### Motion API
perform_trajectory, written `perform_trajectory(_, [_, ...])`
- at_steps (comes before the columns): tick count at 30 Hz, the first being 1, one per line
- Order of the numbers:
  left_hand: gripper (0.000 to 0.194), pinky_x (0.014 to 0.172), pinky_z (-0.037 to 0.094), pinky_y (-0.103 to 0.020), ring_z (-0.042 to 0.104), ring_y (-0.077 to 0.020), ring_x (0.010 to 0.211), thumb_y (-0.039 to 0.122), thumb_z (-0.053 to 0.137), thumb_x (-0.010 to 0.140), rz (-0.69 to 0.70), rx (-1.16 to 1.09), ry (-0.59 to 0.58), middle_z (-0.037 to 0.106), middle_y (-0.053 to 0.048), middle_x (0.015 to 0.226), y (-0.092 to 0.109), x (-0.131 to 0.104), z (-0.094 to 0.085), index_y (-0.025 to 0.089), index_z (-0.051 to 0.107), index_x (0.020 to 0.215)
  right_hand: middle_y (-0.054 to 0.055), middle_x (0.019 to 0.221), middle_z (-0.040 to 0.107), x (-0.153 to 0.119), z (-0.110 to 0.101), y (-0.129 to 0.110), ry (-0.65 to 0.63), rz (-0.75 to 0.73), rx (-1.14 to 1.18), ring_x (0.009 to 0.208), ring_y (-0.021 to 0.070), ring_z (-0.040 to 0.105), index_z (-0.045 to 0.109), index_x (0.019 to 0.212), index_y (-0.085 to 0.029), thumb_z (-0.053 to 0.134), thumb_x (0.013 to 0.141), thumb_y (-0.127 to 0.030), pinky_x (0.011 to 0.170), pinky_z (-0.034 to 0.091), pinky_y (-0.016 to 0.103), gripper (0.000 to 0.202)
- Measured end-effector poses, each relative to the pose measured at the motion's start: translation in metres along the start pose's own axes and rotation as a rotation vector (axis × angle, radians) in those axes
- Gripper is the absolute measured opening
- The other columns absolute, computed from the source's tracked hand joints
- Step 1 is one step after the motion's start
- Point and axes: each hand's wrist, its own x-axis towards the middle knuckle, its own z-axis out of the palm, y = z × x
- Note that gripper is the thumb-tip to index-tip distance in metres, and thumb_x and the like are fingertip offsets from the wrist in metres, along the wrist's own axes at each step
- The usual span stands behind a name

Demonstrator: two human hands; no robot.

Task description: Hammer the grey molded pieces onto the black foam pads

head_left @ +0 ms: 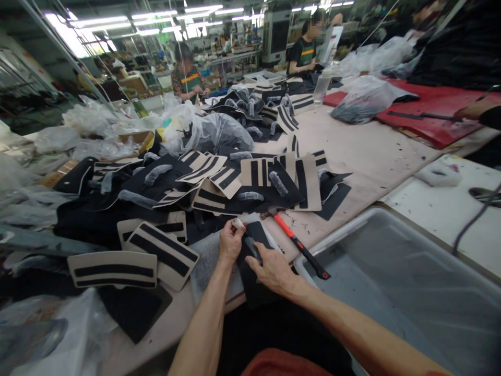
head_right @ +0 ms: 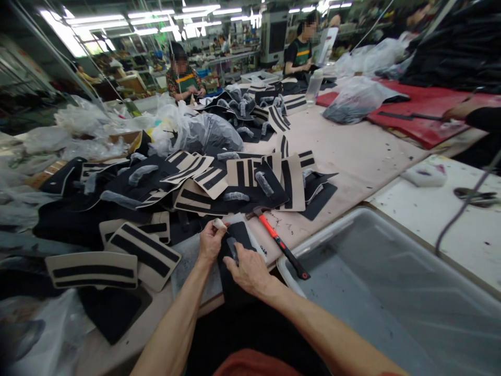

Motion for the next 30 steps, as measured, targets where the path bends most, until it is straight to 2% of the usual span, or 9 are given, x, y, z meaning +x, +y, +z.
perform_trajectory(4, [0.023, 0.086, 0.054, -0.032, 0.071, -0.0202, 0.093, 0.036, 0.067, 0.082, -0.002, 0.029, 0.039, 0.076, -0.008, 0.099, -0.012, 0.003, 0.002, 0.019, 0.064, 0.098, 0.011, 0.112, 0.067, 0.007, -0.013, 0.022, 0.156, -0.026, 0.061, 0.103, 0.0225, 0.063, 0.057, 0.125, -0.016, 0.038, 0.100, -0.047, 0.088, 0.044, 0.031, 0.044])
perform_trajectory(7, [0.021, 0.086, 0.053, -0.032, 0.071, -0.0198, 0.093, 0.035, 0.066, 0.084, 0.027, 0.083, 0.024, 0.076, -0.007, 0.098, -0.012, 0.002, 0.001, 0.020, 0.066, 0.098, 0.014, 0.110, 0.063, 0.018, -0.028, 0.057, 0.287, 0.092, -0.121, 0.102, 0.0243, 0.059, 0.058, 0.120, -0.013, 0.043, 0.098, -0.042, 0.088, 0.042, 0.033, 0.039])
perform_trajectory(11, [0.019, 0.082, 0.052, -0.029, 0.069, -0.0182, 0.087, 0.033, 0.064, 0.085, 0.057, 0.172, -0.019, 0.075, -0.005, 0.095, -0.005, -0.001, 0.001, 0.019, 0.068, 0.097, 0.015, 0.103, 0.061, 0.024, -0.035, 0.104, 0.164, 0.227, -0.330, 0.097, 0.0263, 0.058, 0.059, 0.109, -0.012, 0.056, 0.091, -0.041, 0.082, 0.040, 0.034, 0.035])
perform_trajectory(15, [0.018, 0.080, 0.051, -0.027, 0.068, -0.0173, 0.086, 0.029, 0.062, 0.085, 0.071, 0.216, -0.041, 0.075, -0.004, 0.094, 0.001, -0.003, 0.003, 0.018, 0.068, 0.097, 0.011, 0.101, 0.060, 0.021, -0.025, 0.125, 0.058, 0.241, -0.308, 0.092, 0.0226, 0.059, 0.055, 0.104, -0.014, 0.054, 0.090, -0.031, 0.075, 0.037, 0.030, 0.022])
perform_trajectory(19, [0.015, 0.078, 0.051, -0.027, 0.068, -0.0172, 0.083, 0.026, 0.062, 0.084, 0.094, 0.282, -0.044, 0.075, -0.004, 0.093, 0.002, -0.003, 0.004, 0.019, 0.069, 0.095, 0.009, 0.092, 0.060, 0.026, -0.024, 0.126, 0.052, 0.265, -0.161, 0.086, 0.0211, 0.058, 0.051, 0.093, -0.016, 0.052, 0.087, -0.022, 0.071, 0.036, 0.030, 0.009])
perform_trajectory(23, [0.013, 0.078, 0.052, -0.028, 0.070, -0.0182, 0.084, 0.023, 0.062, 0.083, 0.131, 0.356, -0.024, 0.075, -0.003, 0.092, 0.003, -0.005, 0.007, 0.020, 0.069, 0.094, 0.001, 0.070, 0.054, 0.032, -0.039, 0.114, -0.091, 0.458, 0.437, 0.061, 0.0141, 0.051, 0.045, 0.082, -0.020, 0.054, 0.081, -0.022, 0.058, 0.036, 0.027, 0.009])
perform_trajectory(26, [0.014, 0.083, 0.053, -0.030, 0.070, -0.0199, 0.090, 0.021, 0.062, 0.083, 0.178, 0.400, -0.016, 0.076, -0.004, 0.095, 0.002, -0.009, 0.010, 0.021, 0.069, 0.095, -0.004, 0.062, 0.045, 0.027, -0.055, 0.093, -0.252, 0.506, 0.785, 0.044, 0.0098, 0.039, 0.042, 0.079, -0.021, 0.043, 0.089, -0.029, 0.047, 0.035, 0.025, 0.012])
perform_trajectory(28, [0.015, 0.084, 0.054, -0.032, 0.071, -0.0207, 0.091, 0.021, 0.061, 0.084, 0.210, 0.436, -0.025, 0.076, -0.004, 0.096, -0.002, -0.011, 0.011, 0.021, 0.069, 0.097, -0.006, 0.059, 0.041, 0.019, -0.067, 0.078, -0.211, 0.449, 0.809, 0.041, 0.0094, 0.034, 0.041, 0.079, -0.022, 0.034, 0.095, -0.038, 0.044, 0.031, 0.025, 0.023])
perform_trajectory(30, [0.016, 0.084, 0.054, -0.033, 0.071, -0.0210, 0.089, 0.022, 0.061, 0.085, 0.233, 0.471, -0.037, 0.076, -0.005, 0.095, -0.005, -0.013, 0.011, 0.021, 0.068, 0.099, -0.004, 0.058, 0.043, 0.010, -0.078, 0.067, -0.001, 0.261, 0.633, 0.044, 0.0111, 0.039, 0.043, 0.080, -0.022, 0.031, 0.097, -0.047, 0.046, 0.031, 0.025, 0.033])
